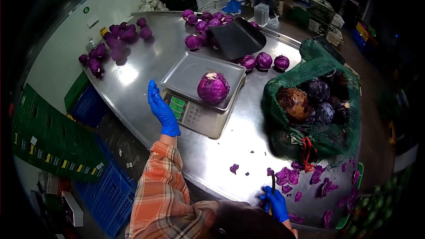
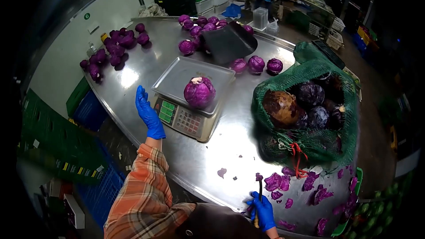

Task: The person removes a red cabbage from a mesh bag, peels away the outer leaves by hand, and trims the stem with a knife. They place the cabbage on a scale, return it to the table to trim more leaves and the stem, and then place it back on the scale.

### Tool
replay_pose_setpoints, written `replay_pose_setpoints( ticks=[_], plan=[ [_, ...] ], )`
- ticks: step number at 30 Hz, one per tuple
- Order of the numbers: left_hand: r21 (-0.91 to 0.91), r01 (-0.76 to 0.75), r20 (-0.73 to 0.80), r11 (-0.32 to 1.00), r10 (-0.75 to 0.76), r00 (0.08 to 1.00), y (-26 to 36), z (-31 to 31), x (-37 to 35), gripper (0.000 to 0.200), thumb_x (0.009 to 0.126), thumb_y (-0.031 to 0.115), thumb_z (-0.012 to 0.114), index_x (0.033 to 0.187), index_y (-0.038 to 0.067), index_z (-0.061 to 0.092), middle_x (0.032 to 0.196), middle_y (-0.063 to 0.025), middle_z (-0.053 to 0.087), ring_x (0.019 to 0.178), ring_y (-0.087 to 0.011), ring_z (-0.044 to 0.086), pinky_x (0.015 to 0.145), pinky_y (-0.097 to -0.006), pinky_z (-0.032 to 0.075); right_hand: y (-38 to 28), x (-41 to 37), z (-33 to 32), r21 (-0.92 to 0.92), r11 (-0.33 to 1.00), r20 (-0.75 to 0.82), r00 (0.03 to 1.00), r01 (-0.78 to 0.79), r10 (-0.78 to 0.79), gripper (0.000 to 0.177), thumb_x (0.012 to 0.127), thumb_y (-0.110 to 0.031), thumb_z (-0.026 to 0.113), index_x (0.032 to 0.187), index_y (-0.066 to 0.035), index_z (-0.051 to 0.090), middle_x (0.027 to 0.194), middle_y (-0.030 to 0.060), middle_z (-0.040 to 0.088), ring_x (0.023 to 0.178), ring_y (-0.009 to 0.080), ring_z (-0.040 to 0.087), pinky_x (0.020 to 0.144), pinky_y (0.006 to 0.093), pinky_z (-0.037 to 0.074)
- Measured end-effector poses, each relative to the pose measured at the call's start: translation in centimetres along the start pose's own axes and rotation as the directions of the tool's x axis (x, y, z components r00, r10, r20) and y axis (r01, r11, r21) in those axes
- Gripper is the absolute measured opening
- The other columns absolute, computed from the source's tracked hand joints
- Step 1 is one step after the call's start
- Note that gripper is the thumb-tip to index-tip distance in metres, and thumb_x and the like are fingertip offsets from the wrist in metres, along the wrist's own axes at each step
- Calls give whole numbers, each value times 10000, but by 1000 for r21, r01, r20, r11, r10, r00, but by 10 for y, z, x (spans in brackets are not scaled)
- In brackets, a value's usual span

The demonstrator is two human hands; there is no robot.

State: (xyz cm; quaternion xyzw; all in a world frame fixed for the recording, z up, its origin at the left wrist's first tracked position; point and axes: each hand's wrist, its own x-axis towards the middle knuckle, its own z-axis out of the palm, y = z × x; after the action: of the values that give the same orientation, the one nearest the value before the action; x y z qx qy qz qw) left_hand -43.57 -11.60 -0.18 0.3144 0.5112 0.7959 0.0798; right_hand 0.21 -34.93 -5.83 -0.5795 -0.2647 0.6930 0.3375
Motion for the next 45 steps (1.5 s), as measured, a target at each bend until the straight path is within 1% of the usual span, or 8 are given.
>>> replay_pose_setpoints(
  ticks=[9,19,22,26,27,28,34,45],
  plan=[
    [385,-352,613,853,48,789,-20,84,-42,1019,650,360,844,1480,140,296,1372,-234,412,1200,-425,476,998,-463,417,23,21,7,-23,991,-34,991,-132,131,262,943,-160,569,1093,41,644,881,103,669,745,136,610,692,236,487],
    [-355,271,166,895,-226,960,-22,4,-45,578,931,326,577,1414,60,407,1409,-105,453,1272,-241,453,1066,-363,366,38,28,-6,-238,971,65,996,-36,53,290,954,-273,575,1067,-17,647,852,21,622,749,112,552,682,249,445],
    [-711,508,167,486,-585,793,-19,-57,-37,611,935,526,473,1406,139,432,1410,-86,463,1249,-307,479,1040,-488,386,46,36,-14,-169,981,123,986,-91,113,279,960,-281,565,1036,-23,642,832,18,607,751,112,548,687,256,448],
    [-704,494,-133,511,-778,614,-42,-125,2,634,940,573,407,1412,149,418,1430,-95,437,1299,-329,415,1028,-519,381,47,39,-4,-332,932,229,971,144,-69,295,965,-320,531,925,-42,621,718,53,591,630,126,553,576,247,448],
    [-694,468,-178,546,-761,624,-36,-133,18,625,952,552,387,1422,140,399,1450,-114,397,1321,-329,381,1052,-511,336,20,46,16,-338,912,89,957,-233,277,312,941,-270,592,1075,2,665,827,77,669,760,152,617,722,257,488],
    [-691,424,-173,585,-703,689,-29,-140,36,617,964,531,366,1432,130,380,1470,-133,357,1343,-329,347,1077,-503,290,38,47,11,-249,959,127,978,-132,168,344,941,-345,584,1006,-14,651,763,73,669,516,95,534,457,237,427],
    [-535,412,362,738,-241,901,52,-67,87,622,1004,468,278,1507,106,224,1553,-183,212,1440,-305,198,1178,-433,99,43,43,13,-153,979,131,979,-134,154,269,920,-323,600,1011,-70,597,795,45,609,509,96,499,443,245,414],
    [-20,447,976,894,-80,204,99,168,-156,514,1014,333,349,1431,35,385,1397,-123,482,1182,-221,551,1008,-383,428,11,37,-126,157,987,-259,966,25,17,259,856,-310,622,947,-67,617,690,79,614,412,132,483,365,283,398]
  ],
)
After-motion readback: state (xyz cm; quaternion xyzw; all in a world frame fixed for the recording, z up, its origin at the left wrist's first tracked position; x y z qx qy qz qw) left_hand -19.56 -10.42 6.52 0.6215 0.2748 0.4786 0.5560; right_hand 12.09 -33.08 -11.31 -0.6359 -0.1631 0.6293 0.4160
